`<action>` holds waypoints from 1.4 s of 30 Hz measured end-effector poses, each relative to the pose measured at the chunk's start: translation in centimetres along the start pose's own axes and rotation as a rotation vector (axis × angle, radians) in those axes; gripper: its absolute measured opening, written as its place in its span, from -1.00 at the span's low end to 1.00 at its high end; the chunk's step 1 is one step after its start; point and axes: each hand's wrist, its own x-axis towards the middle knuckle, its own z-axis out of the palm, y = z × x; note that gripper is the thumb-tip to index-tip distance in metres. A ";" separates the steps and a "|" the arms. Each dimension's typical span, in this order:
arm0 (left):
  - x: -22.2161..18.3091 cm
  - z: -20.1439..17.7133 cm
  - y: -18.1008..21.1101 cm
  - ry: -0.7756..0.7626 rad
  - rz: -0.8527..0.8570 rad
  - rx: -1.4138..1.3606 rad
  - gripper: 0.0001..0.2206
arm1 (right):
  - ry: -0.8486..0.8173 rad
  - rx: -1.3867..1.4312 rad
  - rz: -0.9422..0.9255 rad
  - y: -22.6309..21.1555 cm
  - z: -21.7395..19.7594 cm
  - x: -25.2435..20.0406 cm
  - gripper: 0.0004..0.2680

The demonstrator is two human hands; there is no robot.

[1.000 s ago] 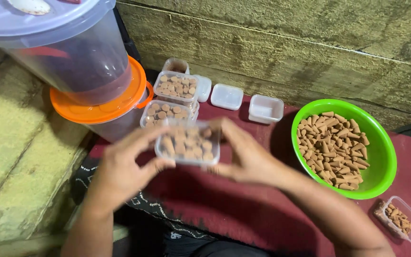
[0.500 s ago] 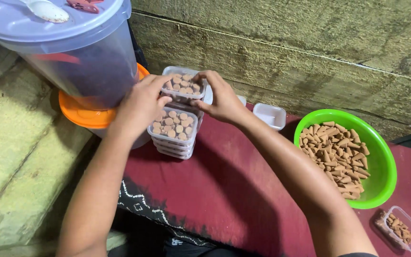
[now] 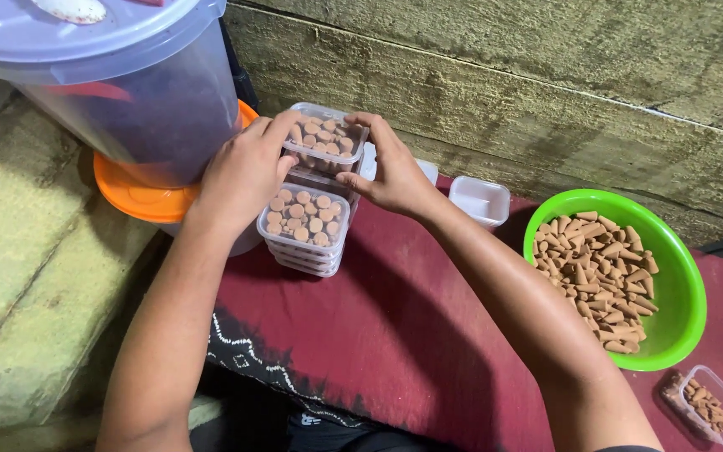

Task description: Packing incense cones from a large bowl into small plastic containers and closing them.

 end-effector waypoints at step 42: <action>-1.7 16.7 22.3 -0.119 0.504 -0.692 -0.82 | 0.288 -0.713 0.240 5.6 -13.5 -33.9 -0.97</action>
